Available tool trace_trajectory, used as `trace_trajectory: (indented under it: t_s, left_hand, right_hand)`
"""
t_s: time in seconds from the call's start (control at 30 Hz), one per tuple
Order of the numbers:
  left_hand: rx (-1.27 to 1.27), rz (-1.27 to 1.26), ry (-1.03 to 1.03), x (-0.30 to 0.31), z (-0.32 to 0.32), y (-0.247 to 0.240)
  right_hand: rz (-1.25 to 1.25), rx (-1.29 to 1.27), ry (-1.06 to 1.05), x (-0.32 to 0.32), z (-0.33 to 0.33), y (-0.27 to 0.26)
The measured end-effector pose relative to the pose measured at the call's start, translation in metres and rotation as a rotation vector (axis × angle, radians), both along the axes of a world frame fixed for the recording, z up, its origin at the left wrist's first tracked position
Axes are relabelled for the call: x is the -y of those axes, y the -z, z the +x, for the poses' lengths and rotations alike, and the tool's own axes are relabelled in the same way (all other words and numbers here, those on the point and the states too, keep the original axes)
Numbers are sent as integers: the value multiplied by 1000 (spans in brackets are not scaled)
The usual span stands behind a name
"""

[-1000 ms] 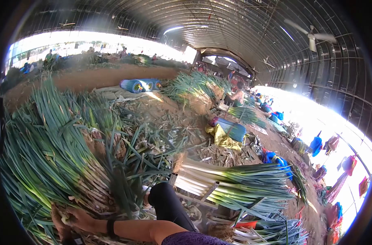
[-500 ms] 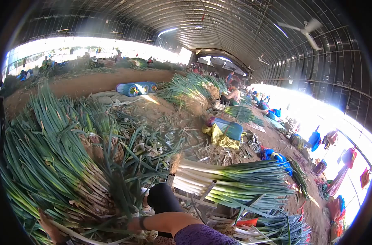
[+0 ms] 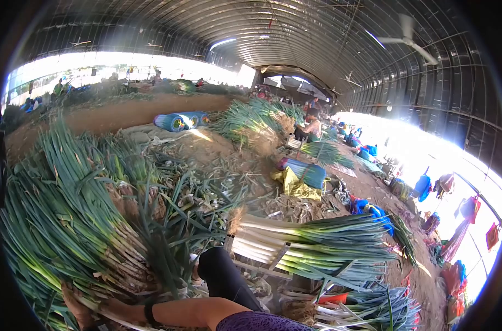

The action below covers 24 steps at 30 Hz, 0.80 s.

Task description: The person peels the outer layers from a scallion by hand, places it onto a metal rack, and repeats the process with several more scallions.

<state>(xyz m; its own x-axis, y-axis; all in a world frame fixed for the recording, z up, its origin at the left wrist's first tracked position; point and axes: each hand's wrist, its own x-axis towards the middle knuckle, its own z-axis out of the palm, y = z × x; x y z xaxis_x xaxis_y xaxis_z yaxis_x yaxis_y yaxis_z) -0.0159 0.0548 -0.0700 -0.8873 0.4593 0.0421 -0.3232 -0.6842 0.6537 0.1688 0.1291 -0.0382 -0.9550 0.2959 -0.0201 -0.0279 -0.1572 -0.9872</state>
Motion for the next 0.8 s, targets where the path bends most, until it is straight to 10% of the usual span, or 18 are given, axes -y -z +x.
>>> trace_trajectory:
  t_s: [0.8]
  left_hand:
    - [22,-52,17,-10,36,-30]
  right_hand:
    - [-14,-62,116,-14,9,5]
